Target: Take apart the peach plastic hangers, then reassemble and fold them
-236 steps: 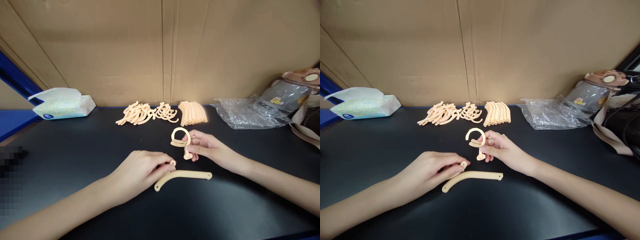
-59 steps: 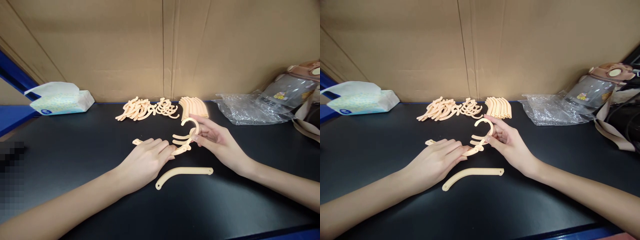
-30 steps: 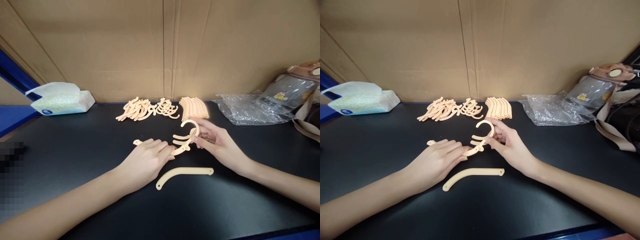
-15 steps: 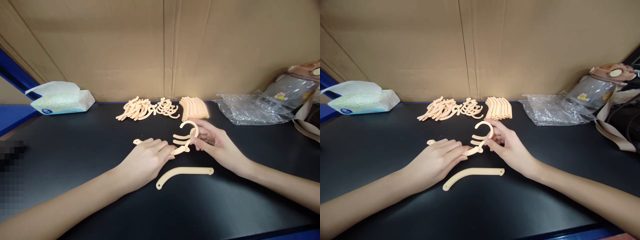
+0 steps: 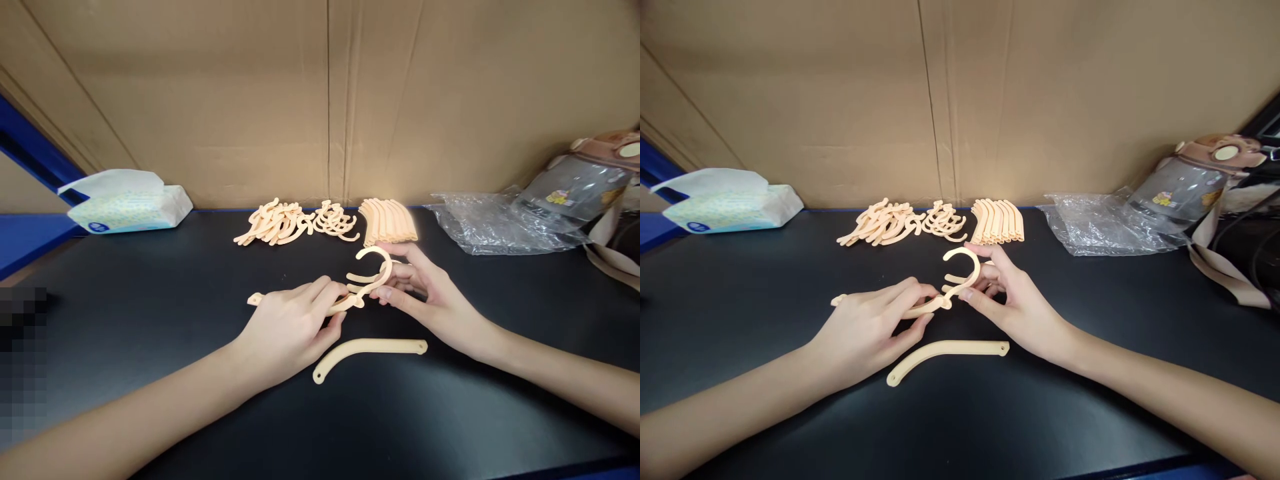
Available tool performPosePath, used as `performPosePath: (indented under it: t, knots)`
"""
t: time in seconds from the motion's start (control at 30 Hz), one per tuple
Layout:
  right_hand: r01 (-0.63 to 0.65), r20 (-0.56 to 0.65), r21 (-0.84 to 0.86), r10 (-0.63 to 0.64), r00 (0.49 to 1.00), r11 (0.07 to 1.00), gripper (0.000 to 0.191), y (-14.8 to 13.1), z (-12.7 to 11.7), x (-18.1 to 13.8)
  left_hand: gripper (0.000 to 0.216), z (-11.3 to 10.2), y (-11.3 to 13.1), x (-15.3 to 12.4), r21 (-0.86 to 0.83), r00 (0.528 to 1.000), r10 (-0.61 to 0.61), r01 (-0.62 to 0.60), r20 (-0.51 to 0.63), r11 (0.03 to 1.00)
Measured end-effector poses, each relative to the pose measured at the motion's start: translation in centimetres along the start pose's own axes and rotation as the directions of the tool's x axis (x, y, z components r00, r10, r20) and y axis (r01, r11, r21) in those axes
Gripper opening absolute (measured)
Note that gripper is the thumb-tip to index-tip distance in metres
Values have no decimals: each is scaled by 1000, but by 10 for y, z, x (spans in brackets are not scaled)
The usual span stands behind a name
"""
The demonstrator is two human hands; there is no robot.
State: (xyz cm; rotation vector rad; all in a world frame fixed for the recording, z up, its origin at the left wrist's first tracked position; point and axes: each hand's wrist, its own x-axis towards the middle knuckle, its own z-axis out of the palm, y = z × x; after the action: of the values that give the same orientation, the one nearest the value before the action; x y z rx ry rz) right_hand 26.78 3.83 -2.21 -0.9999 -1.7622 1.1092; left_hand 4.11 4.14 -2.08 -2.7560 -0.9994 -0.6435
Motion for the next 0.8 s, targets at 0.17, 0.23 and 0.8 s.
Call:
performPosePath:
  t: [0.17, 0.23, 0.8]
  knots:
    - [29, 49, -91, -25, 999, 995, 48, -1, -1, -1, 23, -4, 6, -2, -71, 996, -17, 23, 86, 997]
    - [27, 39, -148, -21, 999, 989, 49, 0, -1, -1, 22, -8, 8, -3, -161, 983, -59, 87, 172, 983]
    - [409, 311, -497, -283, 907, 766, 8, -8, 1, -8, 18, -23, -7, 14, -683, 566, -425, 703, 706, -199]
